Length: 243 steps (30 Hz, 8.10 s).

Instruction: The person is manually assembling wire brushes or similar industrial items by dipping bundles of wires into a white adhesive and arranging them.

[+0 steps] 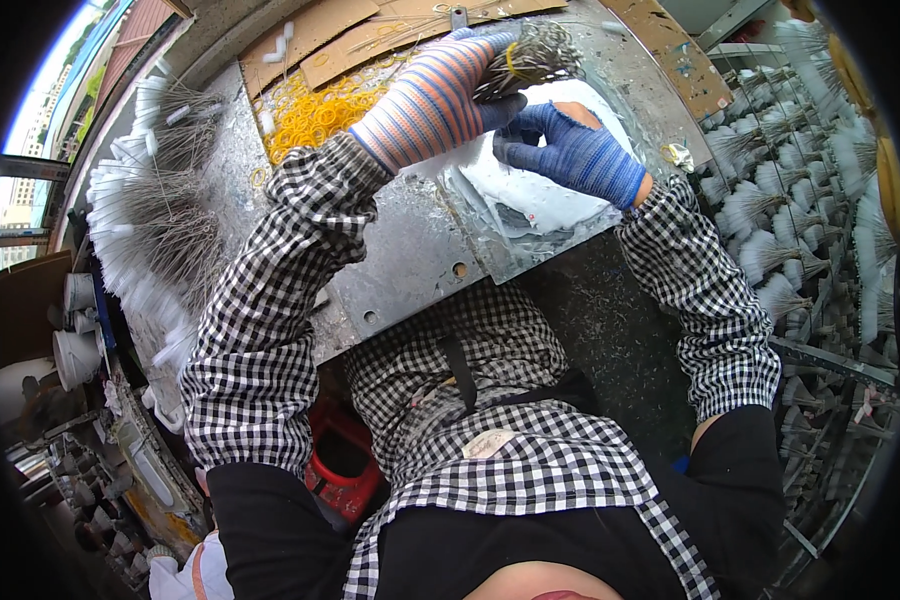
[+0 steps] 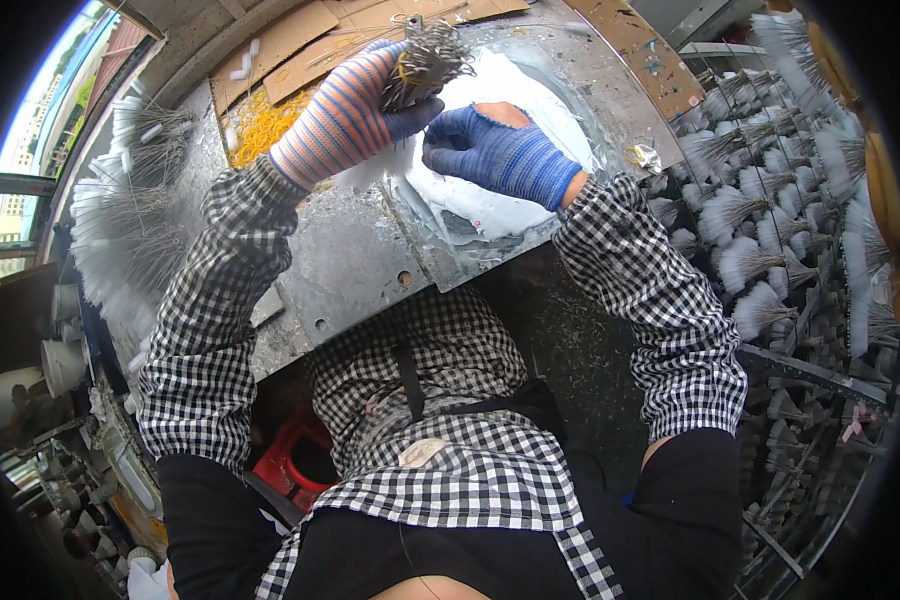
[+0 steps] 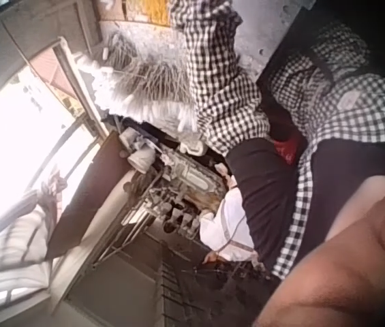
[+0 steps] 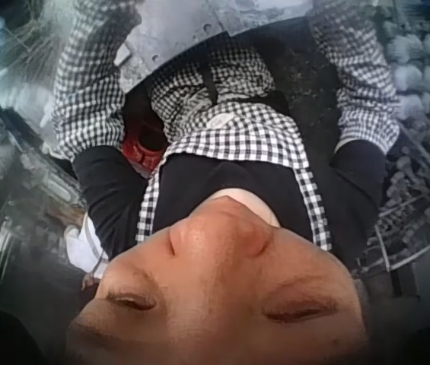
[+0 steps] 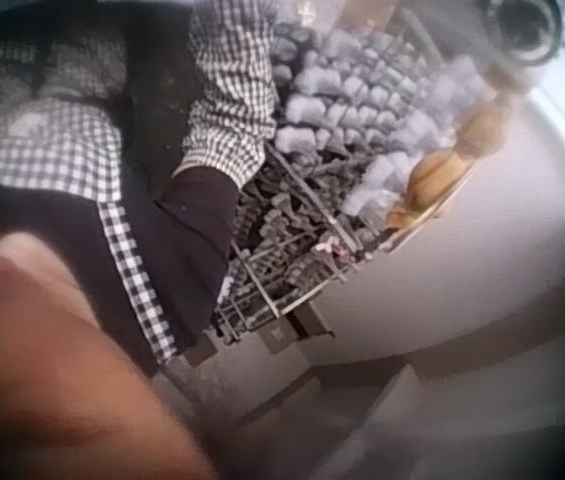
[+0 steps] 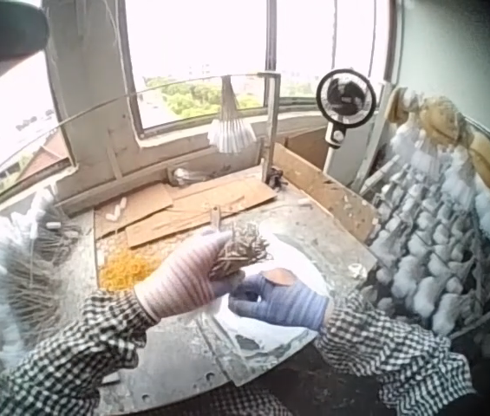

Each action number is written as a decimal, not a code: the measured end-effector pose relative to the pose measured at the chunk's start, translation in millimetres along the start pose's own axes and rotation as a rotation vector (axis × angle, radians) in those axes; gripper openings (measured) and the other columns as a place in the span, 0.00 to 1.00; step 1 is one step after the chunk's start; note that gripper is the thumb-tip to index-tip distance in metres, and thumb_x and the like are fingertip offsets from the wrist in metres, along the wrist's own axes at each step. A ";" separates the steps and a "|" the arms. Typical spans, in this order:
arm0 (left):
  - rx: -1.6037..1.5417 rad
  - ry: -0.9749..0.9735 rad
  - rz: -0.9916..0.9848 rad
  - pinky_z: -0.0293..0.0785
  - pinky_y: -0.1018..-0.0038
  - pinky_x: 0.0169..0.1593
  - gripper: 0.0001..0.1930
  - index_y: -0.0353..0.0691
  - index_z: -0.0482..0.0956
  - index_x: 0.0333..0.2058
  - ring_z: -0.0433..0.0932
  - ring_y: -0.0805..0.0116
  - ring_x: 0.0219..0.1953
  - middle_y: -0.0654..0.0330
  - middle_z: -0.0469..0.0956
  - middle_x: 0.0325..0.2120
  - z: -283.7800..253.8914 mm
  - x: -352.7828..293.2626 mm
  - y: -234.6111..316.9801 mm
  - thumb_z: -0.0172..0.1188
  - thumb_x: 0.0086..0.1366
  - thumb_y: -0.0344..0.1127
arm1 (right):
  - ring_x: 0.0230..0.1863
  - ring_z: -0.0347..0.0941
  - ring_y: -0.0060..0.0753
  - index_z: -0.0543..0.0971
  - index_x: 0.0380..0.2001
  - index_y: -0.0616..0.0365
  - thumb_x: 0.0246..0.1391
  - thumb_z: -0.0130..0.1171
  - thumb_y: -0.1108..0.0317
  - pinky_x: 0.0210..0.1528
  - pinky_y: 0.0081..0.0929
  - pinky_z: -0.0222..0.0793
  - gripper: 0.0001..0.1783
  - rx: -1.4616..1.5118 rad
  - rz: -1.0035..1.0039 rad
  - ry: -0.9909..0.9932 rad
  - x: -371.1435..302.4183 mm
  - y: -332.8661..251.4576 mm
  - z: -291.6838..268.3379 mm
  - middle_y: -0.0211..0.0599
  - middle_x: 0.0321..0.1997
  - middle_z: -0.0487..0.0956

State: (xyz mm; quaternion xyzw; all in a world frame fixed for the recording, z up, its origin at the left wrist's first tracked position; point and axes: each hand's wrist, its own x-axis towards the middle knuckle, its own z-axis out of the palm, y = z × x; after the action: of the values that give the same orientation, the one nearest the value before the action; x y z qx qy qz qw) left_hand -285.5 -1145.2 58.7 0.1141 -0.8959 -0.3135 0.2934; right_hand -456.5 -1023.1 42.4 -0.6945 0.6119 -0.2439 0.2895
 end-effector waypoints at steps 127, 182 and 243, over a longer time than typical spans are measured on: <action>0.411 0.278 0.161 0.75 0.60 0.44 0.22 0.51 0.79 0.38 0.80 0.54 0.37 0.60 0.80 0.29 -6.7 -0.6 58.4 0.72 0.39 0.42 | 0.26 0.61 0.24 0.74 0.30 0.66 0.55 0.61 0.69 0.32 0.31 0.63 0.10 -0.368 -0.335 0.547 -12.3 -11.2 3.8 0.30 0.20 0.67; 0.697 -0.008 0.475 0.74 0.62 0.40 0.17 0.55 0.75 0.39 0.77 0.64 0.43 0.67 0.76 0.33 23.4 23.9 8.9 0.68 0.49 0.42 | 0.44 0.80 0.39 0.81 0.48 0.51 0.63 0.57 0.56 0.49 0.34 0.77 0.15 -0.387 -0.252 0.300 7.1 81.2 21.7 0.37 0.45 0.83; 0.830 -0.313 0.395 0.76 0.65 0.39 0.06 0.54 0.77 0.36 0.79 0.64 0.42 0.65 0.78 0.33 18.4 20.2 31.9 0.57 0.60 0.39 | 0.45 0.81 0.39 0.79 0.47 0.58 0.61 0.63 0.61 0.48 0.34 0.77 0.15 -0.151 -0.015 0.161 -3.3 92.0 27.9 0.42 0.43 0.83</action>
State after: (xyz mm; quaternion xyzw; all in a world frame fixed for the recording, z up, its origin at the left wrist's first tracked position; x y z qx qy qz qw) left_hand -313.4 -1119.1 76.4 0.0008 -0.9832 0.1186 0.1385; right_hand -502.8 -1024.6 -41.9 -0.6970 0.6447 -0.2543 0.1841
